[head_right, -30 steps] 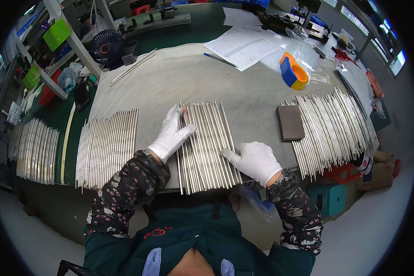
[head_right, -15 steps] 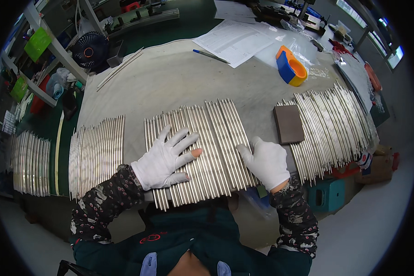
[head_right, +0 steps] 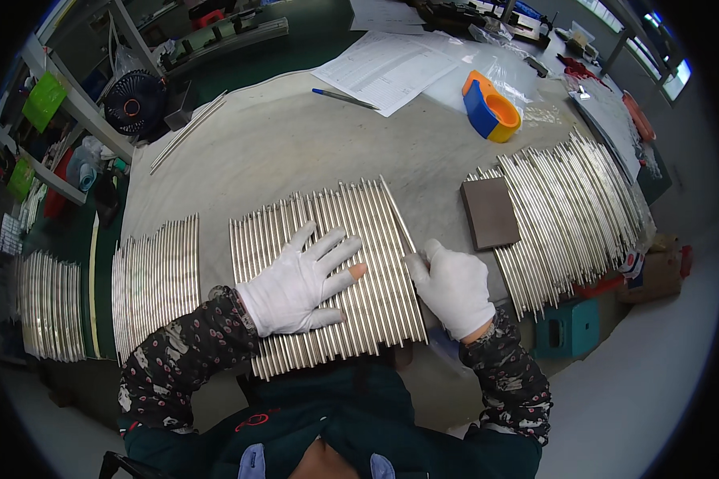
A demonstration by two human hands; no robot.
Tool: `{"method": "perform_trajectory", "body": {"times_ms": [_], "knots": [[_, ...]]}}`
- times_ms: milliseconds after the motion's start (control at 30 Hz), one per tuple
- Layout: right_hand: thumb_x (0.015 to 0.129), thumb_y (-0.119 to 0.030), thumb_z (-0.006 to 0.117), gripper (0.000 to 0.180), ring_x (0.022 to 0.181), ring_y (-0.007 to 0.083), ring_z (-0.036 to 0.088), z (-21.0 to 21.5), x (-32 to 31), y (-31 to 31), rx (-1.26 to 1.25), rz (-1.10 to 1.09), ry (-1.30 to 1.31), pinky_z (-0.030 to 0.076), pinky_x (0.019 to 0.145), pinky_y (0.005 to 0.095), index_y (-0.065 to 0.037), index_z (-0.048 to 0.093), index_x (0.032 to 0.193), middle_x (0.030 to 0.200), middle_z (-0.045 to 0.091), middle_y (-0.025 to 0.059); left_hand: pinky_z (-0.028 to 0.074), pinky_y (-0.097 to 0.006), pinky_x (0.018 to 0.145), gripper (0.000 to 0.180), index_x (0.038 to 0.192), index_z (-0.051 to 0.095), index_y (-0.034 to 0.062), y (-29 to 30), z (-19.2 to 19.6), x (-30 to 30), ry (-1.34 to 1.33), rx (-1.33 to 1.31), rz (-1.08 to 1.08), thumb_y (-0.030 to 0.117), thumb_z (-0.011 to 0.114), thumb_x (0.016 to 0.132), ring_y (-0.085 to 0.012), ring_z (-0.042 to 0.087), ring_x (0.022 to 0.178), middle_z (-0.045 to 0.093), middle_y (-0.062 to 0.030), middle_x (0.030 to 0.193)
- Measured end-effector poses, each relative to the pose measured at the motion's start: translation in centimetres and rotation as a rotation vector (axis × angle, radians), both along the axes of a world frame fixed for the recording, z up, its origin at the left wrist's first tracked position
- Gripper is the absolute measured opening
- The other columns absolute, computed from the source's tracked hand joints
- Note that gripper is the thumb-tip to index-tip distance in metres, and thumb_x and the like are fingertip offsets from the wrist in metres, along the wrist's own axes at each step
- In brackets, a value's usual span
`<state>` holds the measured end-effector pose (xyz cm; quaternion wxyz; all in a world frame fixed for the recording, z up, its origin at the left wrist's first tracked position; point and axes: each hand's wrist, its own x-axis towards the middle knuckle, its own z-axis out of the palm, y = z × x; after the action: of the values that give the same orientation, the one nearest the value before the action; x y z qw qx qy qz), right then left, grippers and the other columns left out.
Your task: Manually sanding a bundle of thin metal rods using a sanding block at a manufacturing workbench.
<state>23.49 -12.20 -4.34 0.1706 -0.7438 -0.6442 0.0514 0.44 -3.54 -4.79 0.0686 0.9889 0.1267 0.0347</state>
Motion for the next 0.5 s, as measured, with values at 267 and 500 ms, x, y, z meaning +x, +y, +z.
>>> {"method": "perform_trajectory", "body": {"times_ms": [267, 500], "knots": [[0.082, -0.015, 0.062, 0.014, 0.069, 0.0311, 0.062, -1.4, 1.8, -0.8, 0.253, 0.037, -0.052, 0.049, 0.061, 0.0409, -0.006, 0.060, 0.091, 0.076, 0.060, 0.0120, 0.019, -0.056, 0.111, 0.072, 0.136, 0.042, 0.0020, 0.4, -0.6, 4.9, -0.032, 0.030, -0.070, 0.052, 0.053, 0.086, -0.0370, 0.026, 0.138, 0.031, -0.0225, 0.147], [0.081, -0.010, 0.060, 0.022, 0.070, 0.0301, 0.060, -1.7, 1.6, -0.8, 0.231, 0.072, -0.040, 0.050, 0.063, 0.0398, -0.005, 0.062, 0.102, 0.077, 0.057, 0.0108, 0.019, -0.055, 0.112, 0.071, 0.136, 0.043, 0.0022, 0.2, -0.7, 4.7, -0.066, 0.004, -0.079, 0.051, 0.054, 0.085, -0.0367, 0.028, 0.138, 0.031, -0.0227, 0.147]]}}
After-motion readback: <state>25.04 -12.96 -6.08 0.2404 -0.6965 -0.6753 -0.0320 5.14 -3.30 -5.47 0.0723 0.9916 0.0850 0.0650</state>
